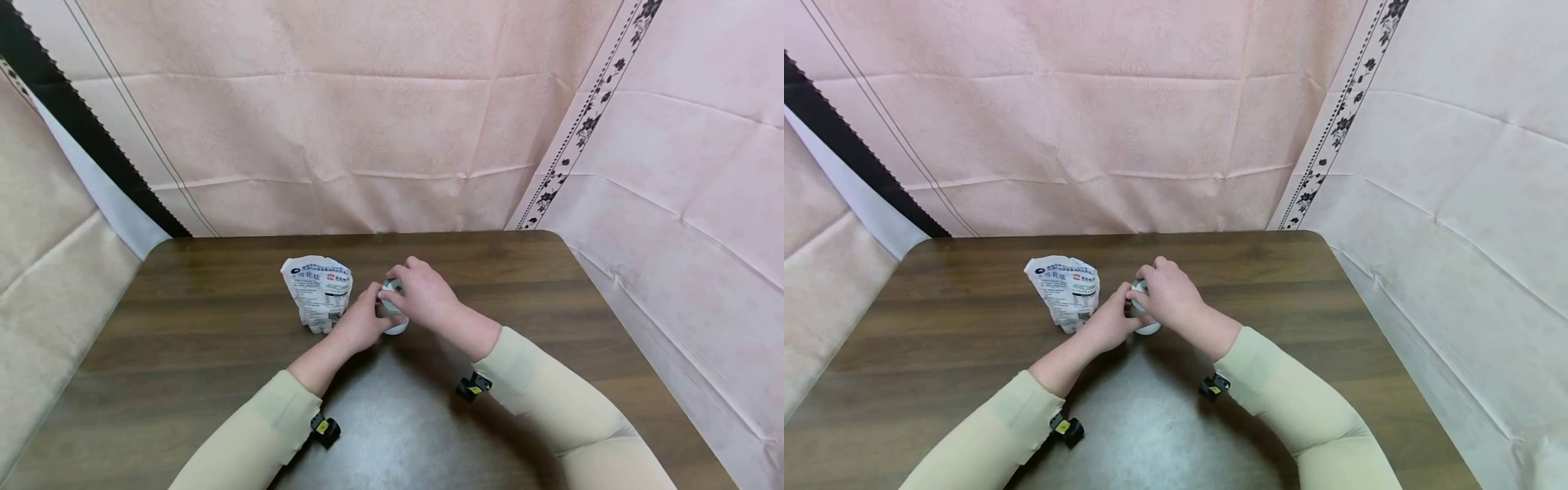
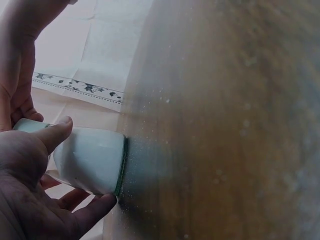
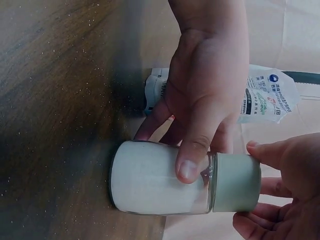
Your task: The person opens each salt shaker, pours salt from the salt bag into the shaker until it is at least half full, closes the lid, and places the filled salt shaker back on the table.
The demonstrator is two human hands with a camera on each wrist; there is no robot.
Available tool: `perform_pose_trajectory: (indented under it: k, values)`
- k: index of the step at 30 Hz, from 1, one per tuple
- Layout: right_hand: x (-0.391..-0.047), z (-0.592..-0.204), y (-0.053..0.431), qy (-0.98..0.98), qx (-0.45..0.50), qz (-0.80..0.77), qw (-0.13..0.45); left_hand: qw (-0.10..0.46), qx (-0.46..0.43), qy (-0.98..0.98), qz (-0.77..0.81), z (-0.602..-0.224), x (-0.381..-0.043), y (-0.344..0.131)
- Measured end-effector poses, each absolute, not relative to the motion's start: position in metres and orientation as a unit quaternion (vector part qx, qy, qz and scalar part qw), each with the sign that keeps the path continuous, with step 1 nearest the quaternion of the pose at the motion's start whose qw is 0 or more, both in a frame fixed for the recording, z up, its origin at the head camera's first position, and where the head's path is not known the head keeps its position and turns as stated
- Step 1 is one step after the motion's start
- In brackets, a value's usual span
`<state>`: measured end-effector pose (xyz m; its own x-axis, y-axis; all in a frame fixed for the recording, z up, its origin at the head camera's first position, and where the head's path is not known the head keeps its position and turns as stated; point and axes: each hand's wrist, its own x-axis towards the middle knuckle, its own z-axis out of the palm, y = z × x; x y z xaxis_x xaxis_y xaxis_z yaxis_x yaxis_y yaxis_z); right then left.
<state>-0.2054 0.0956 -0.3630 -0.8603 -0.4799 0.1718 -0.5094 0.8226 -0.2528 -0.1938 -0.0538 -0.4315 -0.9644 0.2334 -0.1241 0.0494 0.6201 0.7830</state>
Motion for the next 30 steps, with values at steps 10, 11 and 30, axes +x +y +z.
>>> perform_pose_trajectory:
  k: [10,11,30]
  values:
    - [-0.206,-0.366,0.095,-0.948,0.281,0.134,0.066,0.111,0.076,0.891,0.434,-0.432,-0.195,-0.057]
    - [-0.207,-0.366,0.094,-0.947,0.283,0.133,0.067,0.111,0.073,0.891,0.434,-0.432,-0.195,-0.057]
    - [-0.210,-0.382,0.101,-0.940,0.290,0.147,0.107,0.111,0.059,0.904,0.409,-0.425,-0.171,-0.055]
